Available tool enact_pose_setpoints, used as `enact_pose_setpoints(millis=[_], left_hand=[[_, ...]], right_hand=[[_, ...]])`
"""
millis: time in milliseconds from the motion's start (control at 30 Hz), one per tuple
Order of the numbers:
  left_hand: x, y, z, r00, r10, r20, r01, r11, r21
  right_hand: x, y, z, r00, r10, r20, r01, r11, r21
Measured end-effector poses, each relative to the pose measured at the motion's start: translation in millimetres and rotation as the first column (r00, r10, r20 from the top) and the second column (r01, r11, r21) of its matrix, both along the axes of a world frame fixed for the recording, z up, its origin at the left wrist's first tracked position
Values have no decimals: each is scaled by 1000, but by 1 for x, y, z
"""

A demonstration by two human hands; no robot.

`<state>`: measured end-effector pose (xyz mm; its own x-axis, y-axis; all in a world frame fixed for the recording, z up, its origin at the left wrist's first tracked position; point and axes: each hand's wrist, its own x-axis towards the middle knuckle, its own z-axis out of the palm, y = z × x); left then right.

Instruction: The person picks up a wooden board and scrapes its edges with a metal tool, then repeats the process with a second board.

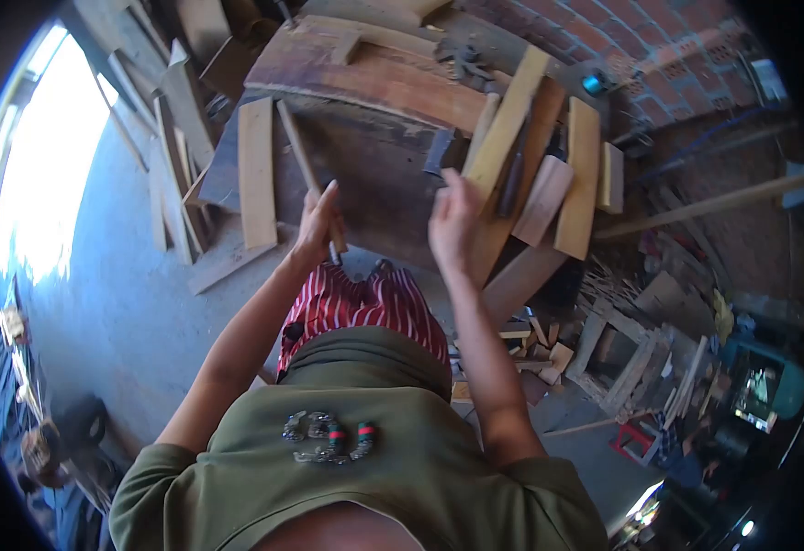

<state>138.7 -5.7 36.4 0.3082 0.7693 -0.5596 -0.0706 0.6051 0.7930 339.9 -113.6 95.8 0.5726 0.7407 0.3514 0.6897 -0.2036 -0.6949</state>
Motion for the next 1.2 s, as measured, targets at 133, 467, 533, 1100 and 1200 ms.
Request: enact_pose_setpoints(millis=[133,467,533,1100,1200], left_hand=[[2,1,4,999,33,37,-29,994,-109],[16,1,-1,785,-63,-616,261,936,236],[19,-2,0,754,-72,-653,288,929,231],[-142,-9,-29,568,471,-675,-27,830,557],[-157,24,-38,855,231,-465,-117,958,260]], right_hand=[[117,-12,-26,948,-249,199,269,960,-79],[140,11,-26,968,-184,170,247,818,-520],[153,16,-40,946,-220,237,306,846,-436],[62,-25,34,909,-99,-404,73,994,-79],[26,-24,28,864,16,-504,-73,993,-94]])
